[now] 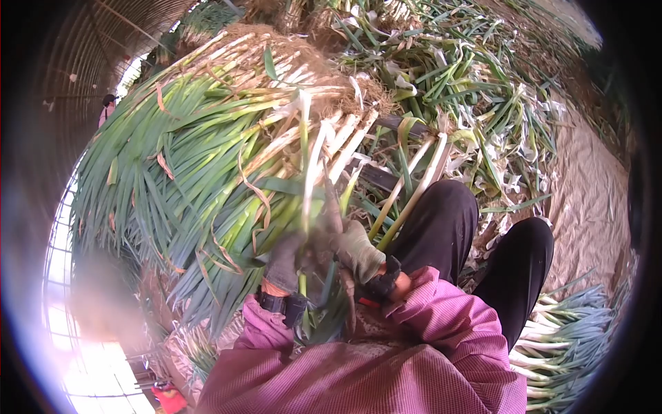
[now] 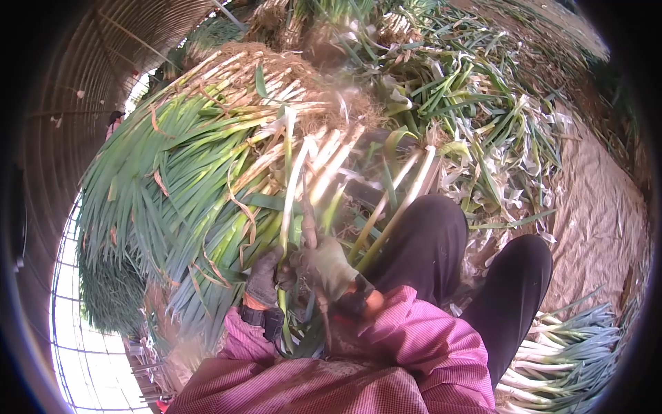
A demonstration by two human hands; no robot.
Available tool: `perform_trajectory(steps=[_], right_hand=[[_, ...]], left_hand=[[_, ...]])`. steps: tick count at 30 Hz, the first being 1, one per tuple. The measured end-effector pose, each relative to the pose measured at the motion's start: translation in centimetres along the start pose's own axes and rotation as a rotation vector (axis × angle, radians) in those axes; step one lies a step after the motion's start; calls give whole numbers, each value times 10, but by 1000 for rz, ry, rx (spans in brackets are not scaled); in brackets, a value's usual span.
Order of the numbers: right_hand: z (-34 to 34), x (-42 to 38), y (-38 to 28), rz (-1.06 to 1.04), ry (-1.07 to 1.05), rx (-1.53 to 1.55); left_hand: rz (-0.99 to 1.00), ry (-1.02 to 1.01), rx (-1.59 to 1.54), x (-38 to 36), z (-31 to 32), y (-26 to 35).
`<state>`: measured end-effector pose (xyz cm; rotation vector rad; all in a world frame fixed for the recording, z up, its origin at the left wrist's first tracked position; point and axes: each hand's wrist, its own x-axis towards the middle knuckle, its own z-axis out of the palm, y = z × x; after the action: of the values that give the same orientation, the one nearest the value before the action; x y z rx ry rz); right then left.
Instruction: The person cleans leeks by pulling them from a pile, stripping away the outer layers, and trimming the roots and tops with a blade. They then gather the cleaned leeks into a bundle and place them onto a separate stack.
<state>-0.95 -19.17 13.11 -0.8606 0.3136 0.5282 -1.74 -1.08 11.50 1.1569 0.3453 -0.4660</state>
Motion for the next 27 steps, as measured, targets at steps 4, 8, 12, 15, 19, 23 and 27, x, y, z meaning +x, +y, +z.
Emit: perform_trajectory(steps=[4, 8, 12, 15, 19, 23, 27], right_hand=[[-9, 8, 3, -17, 43, -91], [-15, 19, 12, 23, 70, -135], [-16, 6, 6, 96, 40, -171], [-7, -7, 15, 50, 96, -202], [-2, -13, 47, -20, 169, -232], [-1, -18, 27, 76, 100, -306], [-6, -15, 31, 105, 88, -189]], left_hand=[[-60, -82, 61, -25, -3, -21], [110, 114, 390, -48, 3, -44], [462, 271, 1053, -40, -49, -91], [541, 335, 1209, -52, -32, -85], [639, 303, 1600, -51, -35, -87], [554, 232, 1493, -36, -59, -101], [414, 194, 976, -52, -73, -105]])
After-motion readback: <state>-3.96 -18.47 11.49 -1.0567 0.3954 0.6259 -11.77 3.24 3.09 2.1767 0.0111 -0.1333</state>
